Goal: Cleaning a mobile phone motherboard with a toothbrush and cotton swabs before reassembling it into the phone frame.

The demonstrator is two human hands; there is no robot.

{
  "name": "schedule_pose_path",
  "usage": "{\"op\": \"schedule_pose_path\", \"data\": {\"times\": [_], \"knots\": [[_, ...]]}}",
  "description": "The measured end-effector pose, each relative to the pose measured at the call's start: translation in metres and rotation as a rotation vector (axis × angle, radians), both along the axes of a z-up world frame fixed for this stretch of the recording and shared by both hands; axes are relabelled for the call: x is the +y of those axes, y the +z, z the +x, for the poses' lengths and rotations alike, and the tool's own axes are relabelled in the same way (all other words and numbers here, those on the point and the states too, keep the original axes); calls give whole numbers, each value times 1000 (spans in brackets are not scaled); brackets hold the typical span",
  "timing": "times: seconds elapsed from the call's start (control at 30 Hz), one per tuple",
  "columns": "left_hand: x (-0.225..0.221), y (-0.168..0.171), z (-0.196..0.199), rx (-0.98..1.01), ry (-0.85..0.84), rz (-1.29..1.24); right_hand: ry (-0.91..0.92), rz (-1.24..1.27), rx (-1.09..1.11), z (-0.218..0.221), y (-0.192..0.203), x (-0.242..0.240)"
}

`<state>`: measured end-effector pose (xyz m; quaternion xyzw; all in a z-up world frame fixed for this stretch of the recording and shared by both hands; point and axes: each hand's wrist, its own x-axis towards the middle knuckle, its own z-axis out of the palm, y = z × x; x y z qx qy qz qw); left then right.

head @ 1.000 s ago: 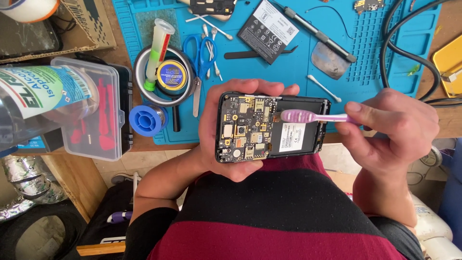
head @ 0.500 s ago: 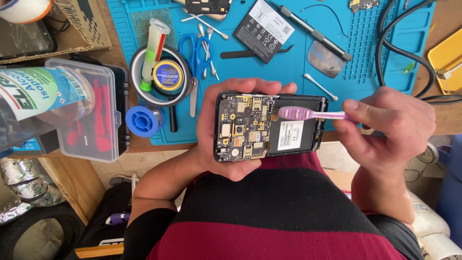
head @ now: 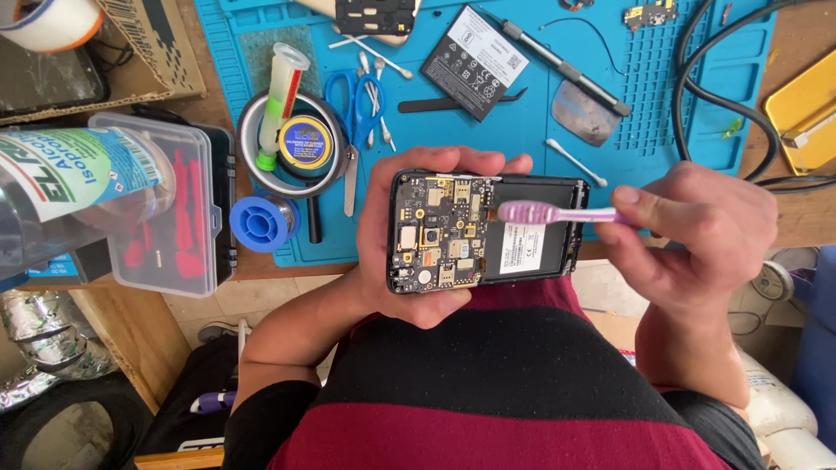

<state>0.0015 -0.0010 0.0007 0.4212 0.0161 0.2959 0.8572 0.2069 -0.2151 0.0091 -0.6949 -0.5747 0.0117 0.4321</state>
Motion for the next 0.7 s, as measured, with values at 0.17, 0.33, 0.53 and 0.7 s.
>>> {"op": "schedule_pose_path", "data": {"times": [0.17, 0.33, 0.53, 0.7], "knots": [[2, -1, -2, -2, -18, 5, -31, -27, 13, 0, 2, 1], [5, 3, -5, 19, -44, -1, -42, -3, 18, -2, -1, 4], [4, -2, -5, 60, -2, 8, -135, 6, 136, -5, -2, -11], [7, -6, -8, 106, 9, 49, -66, -24, 172, -9, 10, -3]]}}
